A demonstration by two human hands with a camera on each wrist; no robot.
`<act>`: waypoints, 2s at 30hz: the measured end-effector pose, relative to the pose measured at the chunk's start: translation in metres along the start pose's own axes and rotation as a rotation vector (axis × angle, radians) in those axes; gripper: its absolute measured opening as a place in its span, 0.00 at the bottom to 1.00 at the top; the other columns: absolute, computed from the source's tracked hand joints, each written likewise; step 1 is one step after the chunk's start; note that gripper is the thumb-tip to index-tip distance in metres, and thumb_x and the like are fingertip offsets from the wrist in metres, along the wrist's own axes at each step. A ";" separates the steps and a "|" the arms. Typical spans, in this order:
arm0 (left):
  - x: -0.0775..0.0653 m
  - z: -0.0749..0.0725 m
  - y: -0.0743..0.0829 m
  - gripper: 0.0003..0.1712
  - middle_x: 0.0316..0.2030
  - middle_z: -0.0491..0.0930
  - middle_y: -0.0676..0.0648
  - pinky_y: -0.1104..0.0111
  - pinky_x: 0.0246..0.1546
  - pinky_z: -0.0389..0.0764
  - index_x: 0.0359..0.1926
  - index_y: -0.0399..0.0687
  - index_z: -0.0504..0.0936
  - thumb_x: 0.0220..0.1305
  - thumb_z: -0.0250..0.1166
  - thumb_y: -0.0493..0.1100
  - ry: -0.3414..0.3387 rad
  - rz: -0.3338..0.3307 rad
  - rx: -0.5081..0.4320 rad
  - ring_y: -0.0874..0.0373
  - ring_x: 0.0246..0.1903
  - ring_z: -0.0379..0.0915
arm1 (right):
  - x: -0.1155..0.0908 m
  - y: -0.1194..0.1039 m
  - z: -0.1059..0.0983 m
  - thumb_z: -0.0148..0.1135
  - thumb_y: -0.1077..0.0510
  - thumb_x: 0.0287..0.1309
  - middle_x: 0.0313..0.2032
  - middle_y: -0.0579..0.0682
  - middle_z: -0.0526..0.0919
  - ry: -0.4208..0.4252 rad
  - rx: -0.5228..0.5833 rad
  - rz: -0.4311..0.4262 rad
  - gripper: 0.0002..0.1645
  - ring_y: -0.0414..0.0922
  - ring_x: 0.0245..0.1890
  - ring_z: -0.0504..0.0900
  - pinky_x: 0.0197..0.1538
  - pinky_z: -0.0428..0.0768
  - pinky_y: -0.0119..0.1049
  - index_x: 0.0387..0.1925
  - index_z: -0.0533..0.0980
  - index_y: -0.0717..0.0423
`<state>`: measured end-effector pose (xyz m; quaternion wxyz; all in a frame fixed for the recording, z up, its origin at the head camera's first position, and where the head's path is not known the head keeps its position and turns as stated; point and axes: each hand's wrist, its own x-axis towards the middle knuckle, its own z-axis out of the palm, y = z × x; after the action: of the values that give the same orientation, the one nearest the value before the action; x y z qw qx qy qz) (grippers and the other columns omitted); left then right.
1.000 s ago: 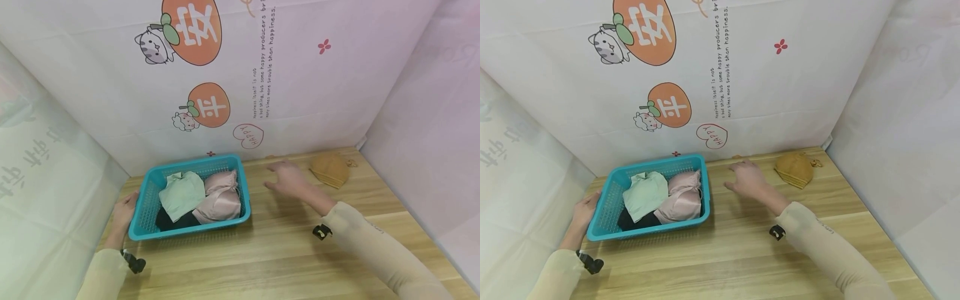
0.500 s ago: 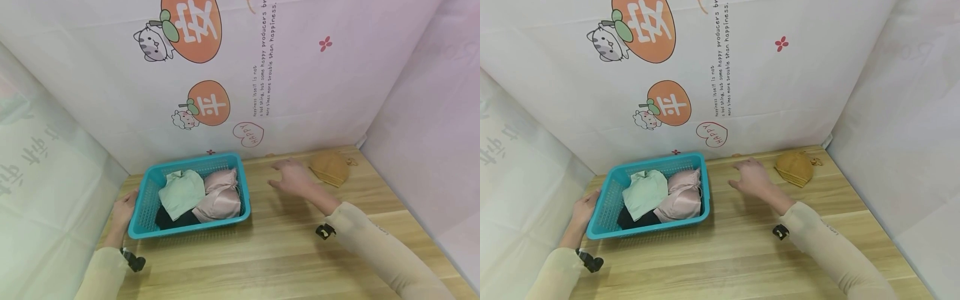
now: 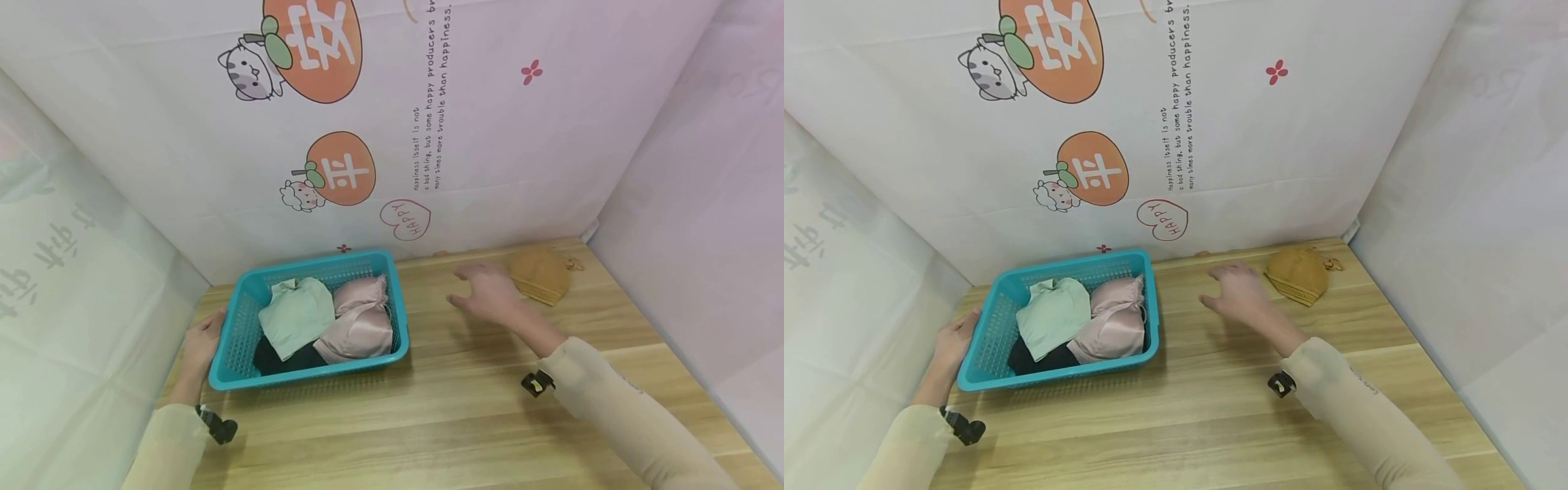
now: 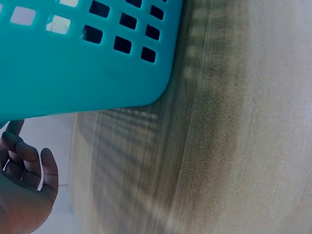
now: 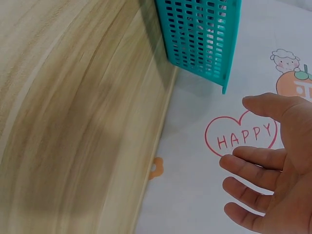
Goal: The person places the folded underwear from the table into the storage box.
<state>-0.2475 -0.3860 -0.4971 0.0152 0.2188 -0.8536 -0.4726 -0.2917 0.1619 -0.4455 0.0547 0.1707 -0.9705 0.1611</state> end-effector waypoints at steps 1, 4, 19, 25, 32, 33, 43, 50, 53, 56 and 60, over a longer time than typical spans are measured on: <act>0.000 0.000 0.000 0.51 0.73 0.62 0.33 0.43 0.67 0.69 0.74 0.42 0.62 0.69 0.41 0.76 0.000 -0.002 -0.002 0.32 0.71 0.59 | 0.000 0.001 0.000 0.69 0.40 0.57 0.56 0.58 0.84 0.002 -0.001 0.005 0.38 0.59 0.62 0.77 0.68 0.71 0.58 0.61 0.76 0.60; 0.000 0.000 0.001 0.51 0.73 0.61 0.33 0.43 0.68 0.69 0.74 0.42 0.62 0.68 0.40 0.76 0.000 -0.004 -0.003 0.32 0.71 0.59 | -0.002 0.003 0.001 0.69 0.40 0.57 0.55 0.58 0.84 0.009 0.000 0.011 0.38 0.60 0.62 0.76 0.68 0.71 0.59 0.61 0.76 0.60; -0.004 -0.001 0.001 0.50 0.72 0.61 0.30 0.41 0.67 0.68 0.74 0.42 0.62 0.70 0.39 0.75 0.019 0.023 0.050 0.30 0.70 0.59 | -0.009 0.017 0.004 0.69 0.40 0.57 0.56 0.58 0.84 0.005 0.028 0.059 0.38 0.59 0.61 0.76 0.62 0.77 0.57 0.61 0.76 0.59; -0.003 -0.001 0.002 0.51 0.72 0.63 0.31 0.41 0.66 0.70 0.74 0.43 0.63 0.68 0.39 0.77 0.003 0.035 0.036 0.31 0.70 0.61 | -0.013 0.025 0.007 0.69 0.41 0.57 0.56 0.59 0.84 -0.001 0.037 0.074 0.37 0.61 0.60 0.77 0.60 0.78 0.58 0.61 0.76 0.60; -0.003 -0.002 0.002 0.50 0.72 0.62 0.31 0.42 0.66 0.71 0.75 0.44 0.62 0.68 0.39 0.77 -0.006 0.034 0.045 0.31 0.70 0.61 | -0.016 0.031 0.006 0.67 0.40 0.58 0.57 0.60 0.83 -0.012 0.045 0.087 0.37 0.62 0.61 0.77 0.63 0.75 0.59 0.62 0.76 0.60; -0.003 -0.002 0.002 0.50 0.72 0.62 0.32 0.42 0.66 0.71 0.75 0.45 0.62 0.68 0.38 0.77 -0.007 0.034 0.048 0.31 0.70 0.61 | -0.017 0.032 0.006 0.67 0.40 0.59 0.57 0.60 0.83 -0.012 0.043 0.089 0.37 0.62 0.61 0.77 0.64 0.75 0.59 0.62 0.75 0.60; -0.006 -0.001 0.002 0.49 0.73 0.61 0.33 0.41 0.68 0.67 0.75 0.46 0.61 0.69 0.39 0.76 -0.008 0.017 0.026 0.32 0.72 0.58 | -0.023 0.043 0.006 0.66 0.42 0.60 0.57 0.62 0.82 -0.008 0.053 0.108 0.36 0.63 0.59 0.78 0.60 0.77 0.60 0.62 0.75 0.61; -0.006 -0.002 0.002 0.49 0.73 0.61 0.34 0.42 0.67 0.69 0.75 0.46 0.62 0.68 0.39 0.77 -0.010 0.019 0.022 0.32 0.71 0.60 | -0.027 0.055 0.008 0.65 0.42 0.61 0.57 0.63 0.82 -0.008 0.066 0.132 0.37 0.63 0.57 0.79 0.56 0.78 0.61 0.63 0.74 0.62; -0.006 -0.002 0.002 0.50 0.73 0.62 0.33 0.43 0.66 0.70 0.75 0.46 0.62 0.69 0.39 0.77 -0.008 0.019 0.026 0.32 0.71 0.60 | -0.027 0.060 0.010 0.65 0.41 0.61 0.57 0.63 0.82 -0.008 0.070 0.141 0.37 0.64 0.57 0.79 0.57 0.78 0.61 0.63 0.74 0.61; -0.007 -0.001 0.002 0.49 0.72 0.62 0.32 0.43 0.66 0.71 0.74 0.45 0.63 0.69 0.39 0.76 -0.008 0.017 0.031 0.32 0.70 0.61 | -0.028 0.065 0.011 0.65 0.41 0.61 0.57 0.63 0.82 -0.010 0.078 0.148 0.37 0.64 0.57 0.78 0.59 0.77 0.61 0.63 0.74 0.62; -0.007 -0.001 0.002 0.49 0.72 0.62 0.32 0.43 0.66 0.70 0.74 0.44 0.62 0.69 0.39 0.76 -0.014 0.017 0.026 0.32 0.70 0.60 | -0.030 0.072 0.011 0.64 0.41 0.62 0.58 0.64 0.81 -0.015 0.087 0.155 0.37 0.65 0.58 0.78 0.60 0.75 0.62 0.64 0.73 0.62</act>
<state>-0.2419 -0.3826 -0.4936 0.0104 0.2086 -0.8615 -0.4629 -0.2897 0.2317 -0.4821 0.0272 0.0984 -0.9733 0.2054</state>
